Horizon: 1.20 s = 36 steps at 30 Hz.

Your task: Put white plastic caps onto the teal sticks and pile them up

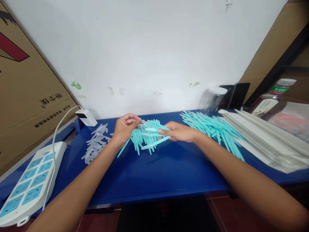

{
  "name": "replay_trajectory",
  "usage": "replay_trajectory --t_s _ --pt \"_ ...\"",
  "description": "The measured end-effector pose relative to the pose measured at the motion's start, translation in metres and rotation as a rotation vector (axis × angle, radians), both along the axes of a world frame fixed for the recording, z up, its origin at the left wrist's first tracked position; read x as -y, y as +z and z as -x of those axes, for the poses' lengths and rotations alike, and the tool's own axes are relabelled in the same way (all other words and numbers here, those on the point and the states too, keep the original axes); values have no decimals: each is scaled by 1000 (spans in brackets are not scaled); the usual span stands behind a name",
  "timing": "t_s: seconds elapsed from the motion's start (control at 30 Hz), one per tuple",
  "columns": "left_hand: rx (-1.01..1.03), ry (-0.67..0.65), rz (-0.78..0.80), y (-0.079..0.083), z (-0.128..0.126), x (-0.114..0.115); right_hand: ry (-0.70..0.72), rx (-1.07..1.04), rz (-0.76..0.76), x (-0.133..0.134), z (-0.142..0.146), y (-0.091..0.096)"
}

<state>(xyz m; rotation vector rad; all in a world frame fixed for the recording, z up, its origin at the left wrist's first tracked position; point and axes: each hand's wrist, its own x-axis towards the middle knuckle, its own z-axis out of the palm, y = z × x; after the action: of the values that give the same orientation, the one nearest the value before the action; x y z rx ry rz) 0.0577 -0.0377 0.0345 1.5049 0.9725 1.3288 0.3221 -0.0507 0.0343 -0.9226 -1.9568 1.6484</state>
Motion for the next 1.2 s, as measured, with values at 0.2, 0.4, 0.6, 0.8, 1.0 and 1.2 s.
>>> replay_trajectory --t_s 0.2,0.4,0.6,0.8,1.0,1.2 --pt "43 96 -6 -2 2 -4 -24 1 13 1 0 1" --pt "29 69 -20 -2 4 -5 -23 -6 10 -1 -1 0" --pt "9 50 -26 -2 5 -6 -30 -10 14 0 0 2" --pt "-19 12 14 3 6 -2 -21 -28 16 -1 -1 2" --pt "-61 -34 35 7 8 -1 -26 -23 20 -2 -3 1" --pt "-85 -36 9 4 9 -3 -3 -35 28 -3 -3 0"
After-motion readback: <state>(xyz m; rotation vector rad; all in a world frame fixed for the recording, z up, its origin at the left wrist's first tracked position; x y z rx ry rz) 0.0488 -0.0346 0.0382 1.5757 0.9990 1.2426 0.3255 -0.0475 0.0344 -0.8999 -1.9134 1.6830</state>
